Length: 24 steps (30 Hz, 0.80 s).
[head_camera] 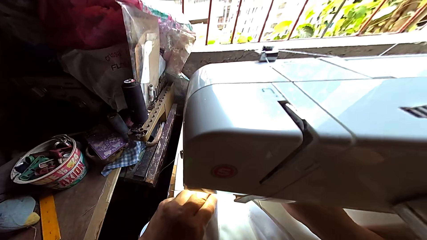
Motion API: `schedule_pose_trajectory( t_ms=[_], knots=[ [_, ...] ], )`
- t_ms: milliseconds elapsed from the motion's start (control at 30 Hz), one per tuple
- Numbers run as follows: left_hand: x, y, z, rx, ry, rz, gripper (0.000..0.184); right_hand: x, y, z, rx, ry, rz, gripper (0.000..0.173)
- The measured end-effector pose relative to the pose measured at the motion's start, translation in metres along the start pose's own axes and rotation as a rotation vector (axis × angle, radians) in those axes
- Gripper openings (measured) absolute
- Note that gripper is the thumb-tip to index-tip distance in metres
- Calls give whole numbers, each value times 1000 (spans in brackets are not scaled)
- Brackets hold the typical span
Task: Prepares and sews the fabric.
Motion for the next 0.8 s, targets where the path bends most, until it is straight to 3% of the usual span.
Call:
schedule_pose_trajectory(
  t_ms=[33,67,167,300,367,433,533,633,700,800],
  knots=[
    [0,0,0,3,0,4,19,5,0,4,83,-29,-40,16],
    [0,0,0,6,-1,7,19,10,0,8,51,-21,-11,15],
    [-1,0,1,11,-3,11,19,9,8,-1,-349,54,282,13],
    [0,0,3,26,20,17,18,-19,4,-40,-679,123,384,20],
    [1,0,3,29,20,17,18,-30,-3,-53,-753,135,424,22],
    [0,0,5,45,23,29,18,-16,2,-41,-631,149,339,19],
    [-1,0,6,58,39,43,18,6,4,-27,-272,95,172,15],
    [-1,0,5,57,48,38,18,-2,1,-40,-419,171,261,23],
    [-1,-1,6,49,47,36,18,5,3,-28,-262,200,279,20],
    [-1,0,5,30,34,28,17,0,-1,-28,-236,234,356,21]
  ],
)
Point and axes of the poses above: each hand's wrist, its own y-axis away from the middle knuckle, its own z-axis out of the back of the hand, x = y × z, the point moved 4 cm from there along -y, towards the middle knuckle, and after that the axes turned 13 degrees about x, right-handed, at the moved point
